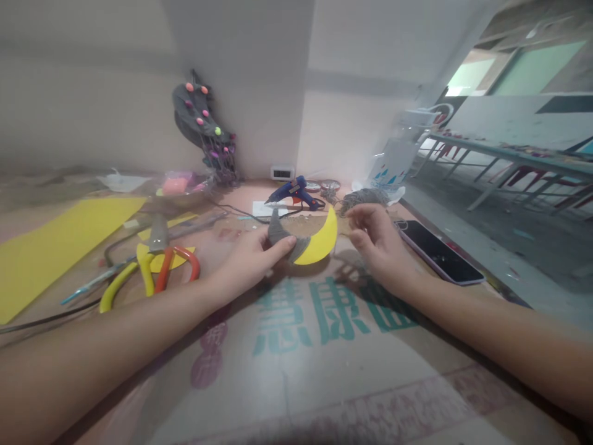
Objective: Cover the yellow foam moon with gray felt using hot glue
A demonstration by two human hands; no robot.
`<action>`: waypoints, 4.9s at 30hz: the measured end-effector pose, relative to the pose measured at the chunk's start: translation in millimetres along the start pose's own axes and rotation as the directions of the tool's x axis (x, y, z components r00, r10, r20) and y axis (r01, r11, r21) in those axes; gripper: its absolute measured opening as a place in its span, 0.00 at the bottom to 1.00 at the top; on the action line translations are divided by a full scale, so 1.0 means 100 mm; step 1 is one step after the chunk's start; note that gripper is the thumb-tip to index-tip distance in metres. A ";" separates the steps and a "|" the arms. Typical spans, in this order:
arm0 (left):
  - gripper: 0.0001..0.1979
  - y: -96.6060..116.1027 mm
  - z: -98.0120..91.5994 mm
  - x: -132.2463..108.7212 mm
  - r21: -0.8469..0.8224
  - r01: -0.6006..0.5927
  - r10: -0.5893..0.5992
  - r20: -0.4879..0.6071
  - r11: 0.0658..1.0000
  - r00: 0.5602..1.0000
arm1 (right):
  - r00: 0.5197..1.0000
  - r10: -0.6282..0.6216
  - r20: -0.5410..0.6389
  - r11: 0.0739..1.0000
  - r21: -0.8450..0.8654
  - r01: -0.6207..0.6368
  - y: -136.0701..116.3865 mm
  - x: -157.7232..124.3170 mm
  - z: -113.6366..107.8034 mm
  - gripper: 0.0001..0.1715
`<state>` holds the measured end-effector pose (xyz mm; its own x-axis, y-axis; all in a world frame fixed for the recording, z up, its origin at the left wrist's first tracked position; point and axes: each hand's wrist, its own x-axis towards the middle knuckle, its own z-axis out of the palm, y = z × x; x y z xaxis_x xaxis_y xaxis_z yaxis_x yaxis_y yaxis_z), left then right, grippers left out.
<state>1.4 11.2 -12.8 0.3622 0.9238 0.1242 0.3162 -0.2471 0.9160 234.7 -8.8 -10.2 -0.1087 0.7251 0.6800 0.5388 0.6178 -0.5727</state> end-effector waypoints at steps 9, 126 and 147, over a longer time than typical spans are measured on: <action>0.21 -0.07 0.00 0.02 0.047 0.014 -0.016 0.041 0.999 0.999 | 0.943 -0.173 0.284 0.919 -0.297 0.258 -0.11 -0.03 -0.02 0.18; 0.12 -0.01 0.00 -0.05 -0.001 -0.067 0.066 0.195 0.998 0.979 | 0.910 -0.170 0.379 0.842 -0.423 0.334 -0.13 -0.01 -0.05 0.11; 0.16 -0.02 -0.01 0.06 0.098 -0.125 0.130 -0.049 0.987 0.990 | 0.970 0.219 0.108 0.969 -0.141 -0.203 0.17 0.13 -0.02 0.17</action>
<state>2.0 17.9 -13.3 0.3565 0.8971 0.2610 0.3531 -0.3880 0.8513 244.3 11.0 -10.2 -0.0780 0.8713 0.4845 0.6621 0.4086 -0.6283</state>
